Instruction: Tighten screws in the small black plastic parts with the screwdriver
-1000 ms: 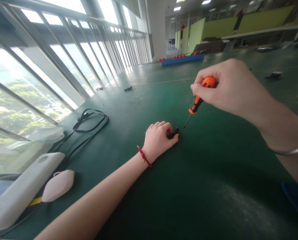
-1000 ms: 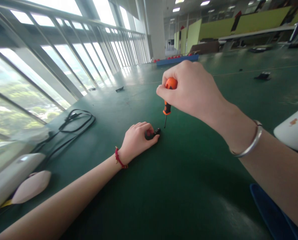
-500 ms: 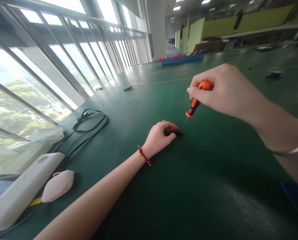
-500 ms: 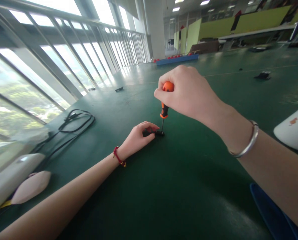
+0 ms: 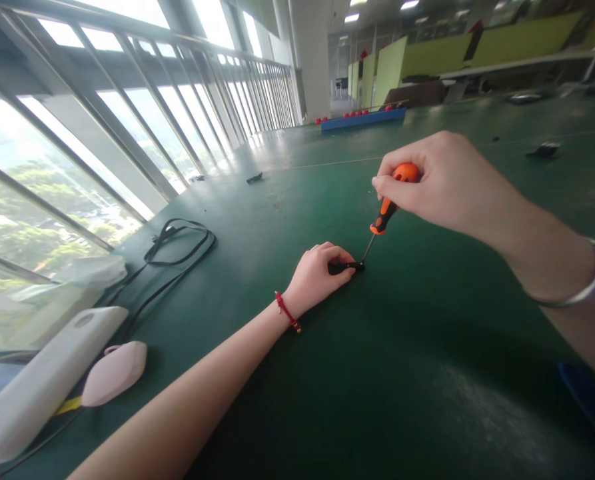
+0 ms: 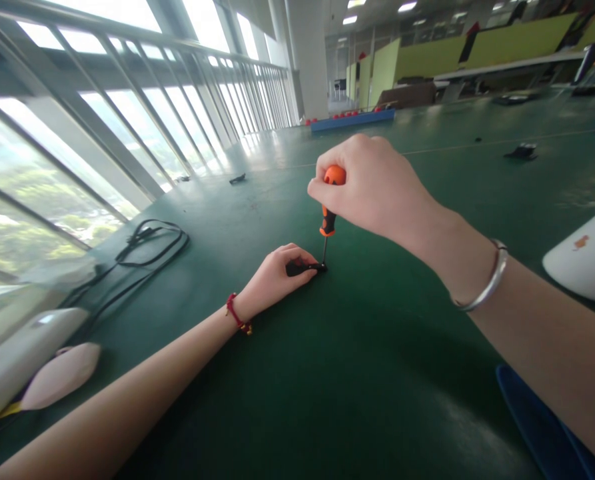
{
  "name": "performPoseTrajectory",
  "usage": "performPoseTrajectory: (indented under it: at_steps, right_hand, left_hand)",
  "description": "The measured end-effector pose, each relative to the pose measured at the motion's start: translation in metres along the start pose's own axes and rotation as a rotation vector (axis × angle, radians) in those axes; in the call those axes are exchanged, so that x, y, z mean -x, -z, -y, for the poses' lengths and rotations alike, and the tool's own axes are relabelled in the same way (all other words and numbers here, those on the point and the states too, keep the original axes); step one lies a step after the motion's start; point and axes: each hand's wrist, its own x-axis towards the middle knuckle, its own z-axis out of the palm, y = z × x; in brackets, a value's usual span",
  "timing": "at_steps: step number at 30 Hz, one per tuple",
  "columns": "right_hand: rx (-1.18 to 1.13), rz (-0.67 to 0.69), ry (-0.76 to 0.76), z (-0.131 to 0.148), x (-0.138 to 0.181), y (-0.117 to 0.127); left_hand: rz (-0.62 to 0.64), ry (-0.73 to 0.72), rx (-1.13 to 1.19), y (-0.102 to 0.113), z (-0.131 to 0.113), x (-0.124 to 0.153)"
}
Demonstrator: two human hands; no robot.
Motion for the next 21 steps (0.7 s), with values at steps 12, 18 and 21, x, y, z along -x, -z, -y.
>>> performPoseTrajectory:
  at_steps: [12, 18, 21]
  right_hand:
    - [-0.008, 0.010, -0.026, 0.0001, -0.0006, -0.0005]
    - [0.007, 0.017, -0.010, -0.0025, -0.0022, -0.0045]
    - [0.010, 0.004, 0.007, -0.0050, -0.0032, -0.0061]
  left_hand:
    - [0.003, -0.007, 0.006, -0.0004, 0.0001, 0.0004]
    - [0.007, -0.009, -0.003, -0.0003, -0.0001, 0.0001]
    - [0.007, -0.009, -0.001, -0.0004, 0.0005, 0.0001]
